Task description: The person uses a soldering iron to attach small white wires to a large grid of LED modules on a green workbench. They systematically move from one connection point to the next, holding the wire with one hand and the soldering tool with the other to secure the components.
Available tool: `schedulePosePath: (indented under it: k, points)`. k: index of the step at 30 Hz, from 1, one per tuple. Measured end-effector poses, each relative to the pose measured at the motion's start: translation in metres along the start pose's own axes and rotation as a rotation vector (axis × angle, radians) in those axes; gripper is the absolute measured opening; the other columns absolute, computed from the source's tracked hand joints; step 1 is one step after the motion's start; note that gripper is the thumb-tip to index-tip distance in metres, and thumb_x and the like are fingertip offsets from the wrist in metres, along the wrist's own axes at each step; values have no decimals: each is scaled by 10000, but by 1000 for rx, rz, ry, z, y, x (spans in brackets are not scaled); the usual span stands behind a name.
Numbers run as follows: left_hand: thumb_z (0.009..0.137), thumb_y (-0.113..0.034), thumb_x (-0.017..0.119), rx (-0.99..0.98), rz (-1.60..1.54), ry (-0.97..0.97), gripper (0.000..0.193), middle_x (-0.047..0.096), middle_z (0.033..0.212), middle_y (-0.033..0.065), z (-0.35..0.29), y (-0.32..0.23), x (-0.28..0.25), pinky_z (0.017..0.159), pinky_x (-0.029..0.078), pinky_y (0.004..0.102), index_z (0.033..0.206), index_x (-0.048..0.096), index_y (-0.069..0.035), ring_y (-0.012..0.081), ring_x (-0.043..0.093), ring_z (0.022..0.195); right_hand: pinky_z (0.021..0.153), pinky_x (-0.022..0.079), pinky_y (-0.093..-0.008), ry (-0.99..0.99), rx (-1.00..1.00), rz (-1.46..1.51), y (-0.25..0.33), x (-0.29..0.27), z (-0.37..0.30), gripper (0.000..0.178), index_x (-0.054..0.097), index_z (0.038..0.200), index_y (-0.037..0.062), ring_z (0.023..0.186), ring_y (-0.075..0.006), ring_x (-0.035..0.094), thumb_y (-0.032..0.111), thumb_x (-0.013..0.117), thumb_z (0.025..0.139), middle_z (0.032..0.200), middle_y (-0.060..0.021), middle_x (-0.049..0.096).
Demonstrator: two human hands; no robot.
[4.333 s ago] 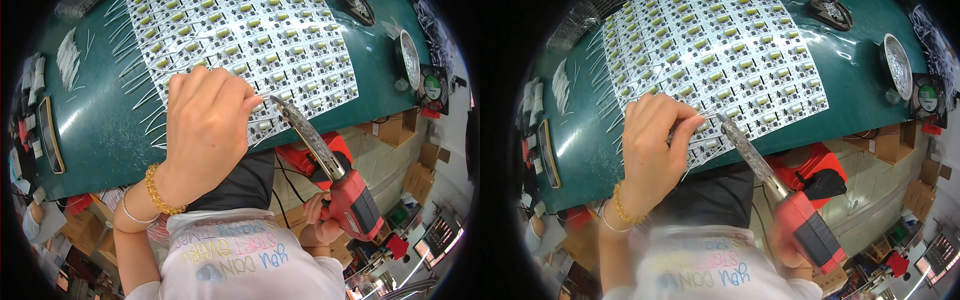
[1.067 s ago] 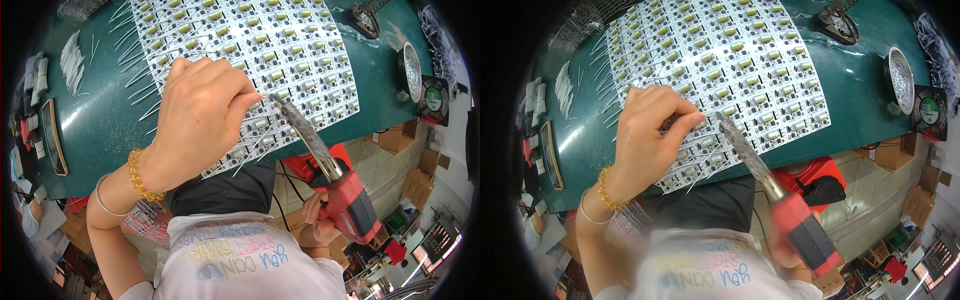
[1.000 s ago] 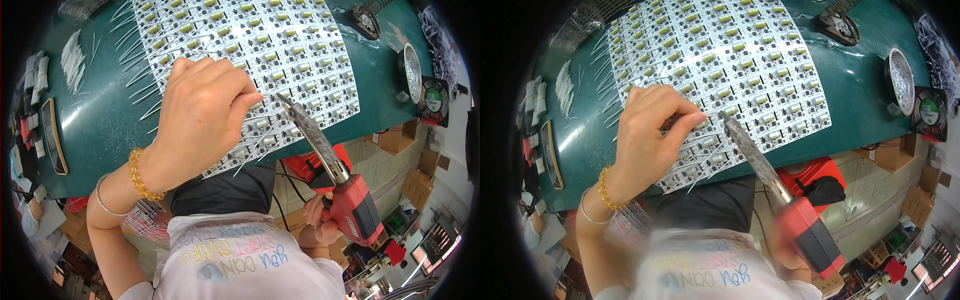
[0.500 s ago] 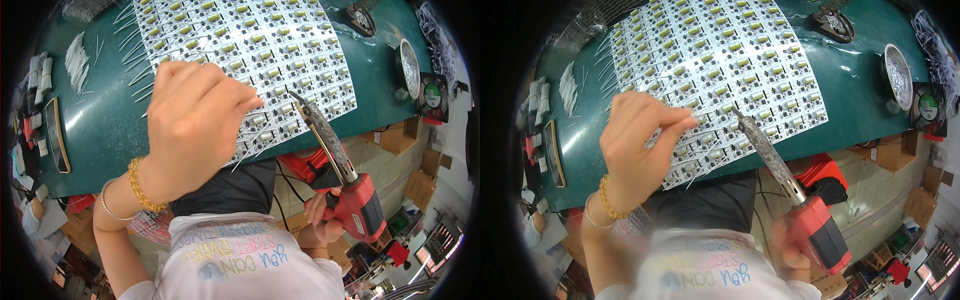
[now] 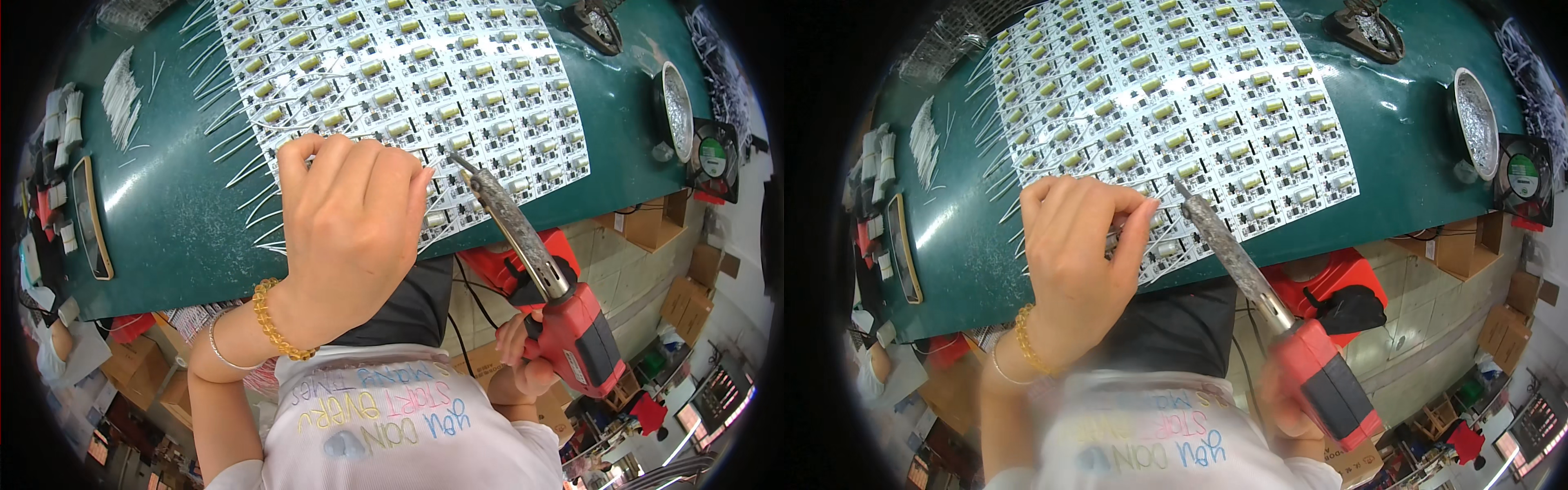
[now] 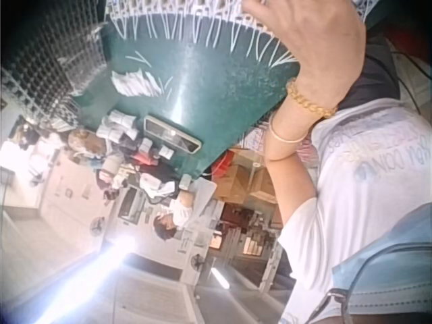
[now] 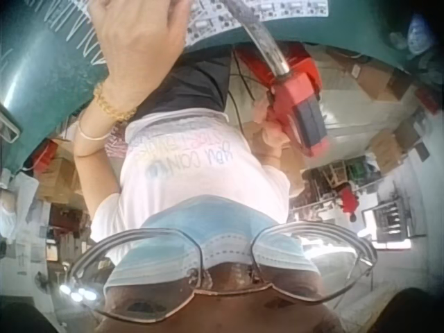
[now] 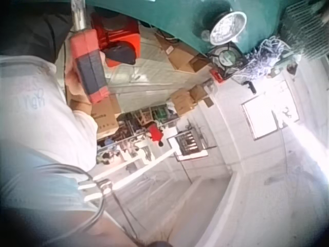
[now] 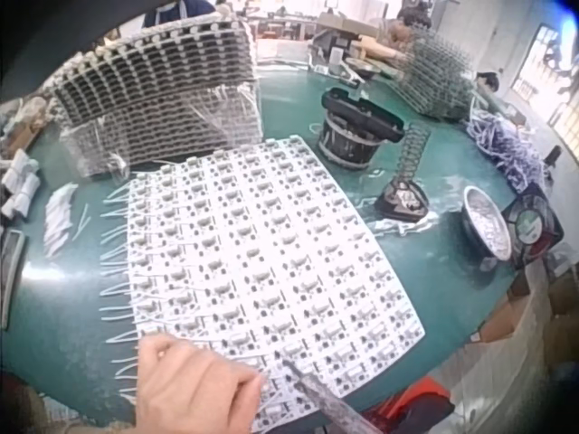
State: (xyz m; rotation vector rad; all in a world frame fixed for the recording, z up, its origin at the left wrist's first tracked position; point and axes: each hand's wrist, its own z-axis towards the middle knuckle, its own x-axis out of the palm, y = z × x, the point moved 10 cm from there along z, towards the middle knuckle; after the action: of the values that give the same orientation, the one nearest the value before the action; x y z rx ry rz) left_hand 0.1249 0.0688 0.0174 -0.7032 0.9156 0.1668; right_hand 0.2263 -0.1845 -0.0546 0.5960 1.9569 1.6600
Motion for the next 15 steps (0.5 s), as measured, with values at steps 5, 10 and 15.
schedulePosePath:
  k: [5,10,15]
  points:
    - [742,-15,734,-8,-9,13,150,546,648,11,2,-1,1,749,360,341,746,598,-80,189,507,619,657,433,-360,-82,142,-336,-9,-13,-9,315,605,1033,70,770,-299,544,187,624,741,848,-102,575]
    - [740,-15,733,-20,-8,17,151,542,641,7,2,1,0,754,360,344,742,599,-83,187,506,618,713,440,-376,12,234,-273,-37,-31,-26,285,632,1023,78,843,-321,568,86,628,738,938,-107,602]
    - [740,-20,732,-28,-3,20,154,535,634,2,2,0,1,761,360,348,735,593,-87,186,502,616,665,428,-311,99,111,-279,-26,-18,-19,466,530,1158,27,742,-215,534,320,606,803,850,-41,544]
